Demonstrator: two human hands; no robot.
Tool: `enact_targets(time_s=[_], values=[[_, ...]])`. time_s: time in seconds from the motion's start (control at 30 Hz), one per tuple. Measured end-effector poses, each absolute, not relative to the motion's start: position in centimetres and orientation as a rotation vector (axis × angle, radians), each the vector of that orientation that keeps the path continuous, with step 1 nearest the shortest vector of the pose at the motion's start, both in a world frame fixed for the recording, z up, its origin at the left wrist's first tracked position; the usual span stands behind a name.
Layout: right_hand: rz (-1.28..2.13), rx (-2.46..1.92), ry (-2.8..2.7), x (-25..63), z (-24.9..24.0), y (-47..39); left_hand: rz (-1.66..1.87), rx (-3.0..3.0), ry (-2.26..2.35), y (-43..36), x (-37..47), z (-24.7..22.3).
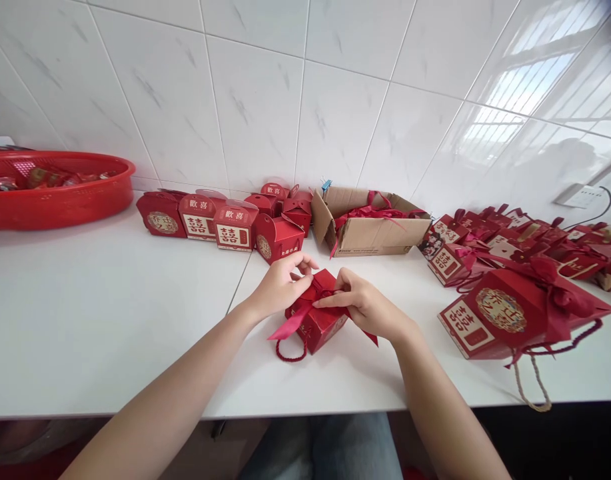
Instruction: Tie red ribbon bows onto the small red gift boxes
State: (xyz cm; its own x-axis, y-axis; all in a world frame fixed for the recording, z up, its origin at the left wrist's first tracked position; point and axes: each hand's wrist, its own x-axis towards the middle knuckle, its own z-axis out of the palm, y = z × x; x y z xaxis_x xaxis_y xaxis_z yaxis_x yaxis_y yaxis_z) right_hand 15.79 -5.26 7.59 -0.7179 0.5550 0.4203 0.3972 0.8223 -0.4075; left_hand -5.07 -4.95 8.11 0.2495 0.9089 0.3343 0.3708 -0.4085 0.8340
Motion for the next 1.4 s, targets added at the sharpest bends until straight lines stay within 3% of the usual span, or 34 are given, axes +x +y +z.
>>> enact_targets(time_s=[0.33, 0.87, 1.1, 1.4], values=[[0.469, -0.648, -2.421, 16.0, 7.8, -5.2, 0.960, 1.893, 1.180, -4.8, -5.4, 8.5], [0.601, -0.965, -2.184, 16.7, 8.7, -4.7, 0.883, 2.006, 1.074, -4.9, -5.5, 8.5], [0.701, -0.875, -2.161, 16.4, 8.4, -4.6, 0.838, 1.927, 1.115, -4.9, -5.3, 8.2], [0.557, -0.638, -2.243, 16.0, 7.5, -4.6, 1.015, 1.809, 1.195, -4.9, -4.8, 8.1]])
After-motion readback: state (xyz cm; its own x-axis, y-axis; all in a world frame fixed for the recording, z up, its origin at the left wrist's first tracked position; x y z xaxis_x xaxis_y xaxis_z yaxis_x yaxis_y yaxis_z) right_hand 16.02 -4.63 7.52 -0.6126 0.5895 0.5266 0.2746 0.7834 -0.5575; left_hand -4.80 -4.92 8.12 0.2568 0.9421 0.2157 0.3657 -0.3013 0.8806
